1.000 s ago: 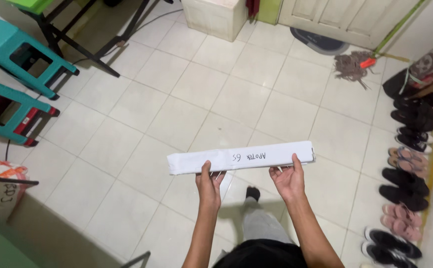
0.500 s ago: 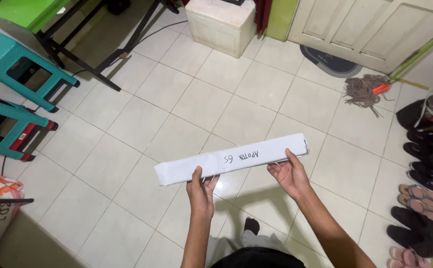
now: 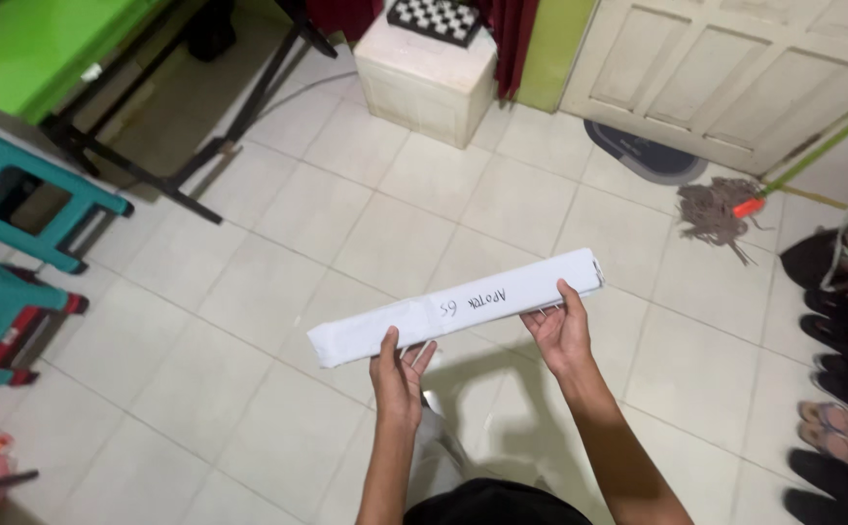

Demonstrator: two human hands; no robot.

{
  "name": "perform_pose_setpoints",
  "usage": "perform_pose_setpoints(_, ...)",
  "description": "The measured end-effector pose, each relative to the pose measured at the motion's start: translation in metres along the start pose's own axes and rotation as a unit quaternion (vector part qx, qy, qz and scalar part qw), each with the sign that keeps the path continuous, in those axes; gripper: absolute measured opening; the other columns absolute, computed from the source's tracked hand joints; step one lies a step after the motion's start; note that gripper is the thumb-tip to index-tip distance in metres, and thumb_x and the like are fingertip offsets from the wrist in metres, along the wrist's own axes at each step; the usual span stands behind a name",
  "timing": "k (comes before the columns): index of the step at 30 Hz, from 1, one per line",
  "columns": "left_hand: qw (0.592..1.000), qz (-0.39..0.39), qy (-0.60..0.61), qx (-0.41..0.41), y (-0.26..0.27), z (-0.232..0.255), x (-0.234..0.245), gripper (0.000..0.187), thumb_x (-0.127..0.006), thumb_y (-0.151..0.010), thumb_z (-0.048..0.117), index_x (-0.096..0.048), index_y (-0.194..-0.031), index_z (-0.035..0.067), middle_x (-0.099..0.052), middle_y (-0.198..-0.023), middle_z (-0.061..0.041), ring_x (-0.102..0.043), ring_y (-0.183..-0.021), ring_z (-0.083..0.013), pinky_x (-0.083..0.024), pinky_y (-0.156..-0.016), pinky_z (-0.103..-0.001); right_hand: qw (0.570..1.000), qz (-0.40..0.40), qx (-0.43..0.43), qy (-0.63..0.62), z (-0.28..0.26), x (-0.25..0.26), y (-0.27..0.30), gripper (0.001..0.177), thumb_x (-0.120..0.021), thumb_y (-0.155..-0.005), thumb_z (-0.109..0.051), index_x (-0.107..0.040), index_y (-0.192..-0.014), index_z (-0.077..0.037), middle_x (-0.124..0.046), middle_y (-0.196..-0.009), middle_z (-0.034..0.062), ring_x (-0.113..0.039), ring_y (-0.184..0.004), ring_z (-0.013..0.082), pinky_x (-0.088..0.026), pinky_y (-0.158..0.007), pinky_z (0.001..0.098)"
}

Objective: The person picks up a stack of clothes hangers from the floor, moves them to a table, and then picks up a wrapped package and a small container, placing them on a shelf.

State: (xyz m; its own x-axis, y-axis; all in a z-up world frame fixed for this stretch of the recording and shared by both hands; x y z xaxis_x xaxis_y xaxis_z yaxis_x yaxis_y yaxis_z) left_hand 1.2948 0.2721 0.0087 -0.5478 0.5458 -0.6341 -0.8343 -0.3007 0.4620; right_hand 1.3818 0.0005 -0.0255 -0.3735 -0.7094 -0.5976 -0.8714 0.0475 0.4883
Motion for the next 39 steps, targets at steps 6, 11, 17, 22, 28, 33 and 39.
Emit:
perform_pose_setpoints(6,0.998,-0.033,-0.060,0.005,-0.090,0.083,-0.031,0.054,-0.061,-0.095,0.029,-0.047,-0.135,-0.005,-0.059,-0.128,-0.020,-0.063,-0.118,-0.0353,-0.061,-0.095,-0.049,0.998,0.033,0.032,-0.038,0.021,-0.089,-0.056,0.060,-0.055,-0.096,-0.043,-0.045,-0.142,-0.006,-0.059,-0.137,0.0105,-0.056,-0.127,0.0257,-0.042,-0.109,0.0444)
perform_pose_setpoints(11,0.993,-0.058,-0.098,0.010,-0.154,0.127,-0.051,0.056,-0.061,-0.094,0.031,-0.046,-0.135,-0.005,-0.059,-0.127,-0.022,-0.064,-0.120,-0.0365,-0.062,-0.093,-0.049,0.994,0.029,0.067,-0.080,0.037,-0.128,-0.090,0.057,-0.056,-0.097,-0.041,-0.045,-0.140,-0.004,-0.057,-0.137,0.0123,-0.057,-0.125,0.0266,-0.044,-0.109,0.0455)
perform_pose_setpoints(17,0.996,-0.031,-0.080,0.010,-0.239,0.134,-0.064,0.057,-0.061,-0.094,0.032,-0.046,-0.138,-0.002,-0.060,-0.129,-0.021,-0.064,-0.120,-0.0375,-0.058,-0.096,-0.050,0.987,0.054,0.101,-0.109,0.054,-0.164,-0.134,0.055,-0.056,-0.097,-0.041,-0.044,-0.141,-0.008,-0.055,-0.139,0.0119,-0.055,-0.125,0.0290,-0.044,-0.109,0.0471)
perform_pose_setpoints(22,0.999,0.039,0.002,0.028,-0.303,0.123,-0.068,0.059,-0.062,-0.094,0.029,-0.045,-0.146,0.006,-0.059,-0.135,-0.016,-0.059,-0.127,-0.0332,-0.050,-0.107,-0.051,0.985,0.068,0.114,-0.111,0.061,-0.200,-0.178,0.055,-0.054,-0.097,-0.040,-0.043,-0.140,-0.010,-0.056,-0.139,0.0132,-0.056,-0.128,0.0308,-0.044,-0.108,0.0486)
perform_pose_setpoints(28,0.999,0.040,0.020,0.023,-0.391,0.145,-0.083,0.063,-0.065,-0.091,0.025,-0.042,-0.148,0.008,-0.056,-0.139,-0.014,-0.056,-0.132,-0.0327,-0.045,-0.113,-0.052,0.987,0.048,0.123,-0.096,0.062,-0.253,-0.258,0.054,-0.054,-0.099,-0.041,-0.045,-0.138,-0.006,-0.059,-0.131,0.0128,-0.058,-0.118,0.0291,-0.046,-0.102,0.0481)
perform_pose_setpoints(33,0.999,0.026,-0.014,0.034,-0.470,0.172,-0.126,0.060,-0.065,-0.092,0.026,-0.045,-0.147,0.010,-0.059,-0.137,-0.012,-0.057,-0.127,-0.0301,-0.045,-0.110,-0.048,0.983,0.066,0.133,-0.106,0.052,-0.295,-0.326,0.056,-0.059,-0.095,-0.044,-0.047,-0.136,-0.007,-0.058,-0.124,0.0117,-0.059,-0.109,0.0275,-0.049,-0.098,0.0457)
perform_pose_setpoints(39,0.999,0.004,-0.033,0.016,-0.544,0.202,-0.176,0.057,-0.065,-0.092,0.026,-0.046,-0.143,0.010,-0.059,-0.136,-0.012,-0.059,-0.126,-0.0286,-0.049,-0.106,-0.048,0.978,0.101,0.130,-0.131,0.033,-0.342,-0.392,0.056,-0.062,-0.091,-0.042,-0.047,-0.133,-0.008,-0.054,-0.129,0.0127,-0.057,-0.115,0.0291,-0.050,-0.102,0.0465)
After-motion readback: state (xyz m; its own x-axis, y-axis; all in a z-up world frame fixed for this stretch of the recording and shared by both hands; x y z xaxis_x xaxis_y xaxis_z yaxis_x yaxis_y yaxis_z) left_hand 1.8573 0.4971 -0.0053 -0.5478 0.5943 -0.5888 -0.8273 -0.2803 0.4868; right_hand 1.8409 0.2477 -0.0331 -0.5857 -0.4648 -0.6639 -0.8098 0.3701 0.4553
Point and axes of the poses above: each hand's wrist, its own y-axis away from the middle knuckle, its own x-axis out of the back of the hand, z = x × y, the point moved 5 cm from there along -y, towards the middle knuckle
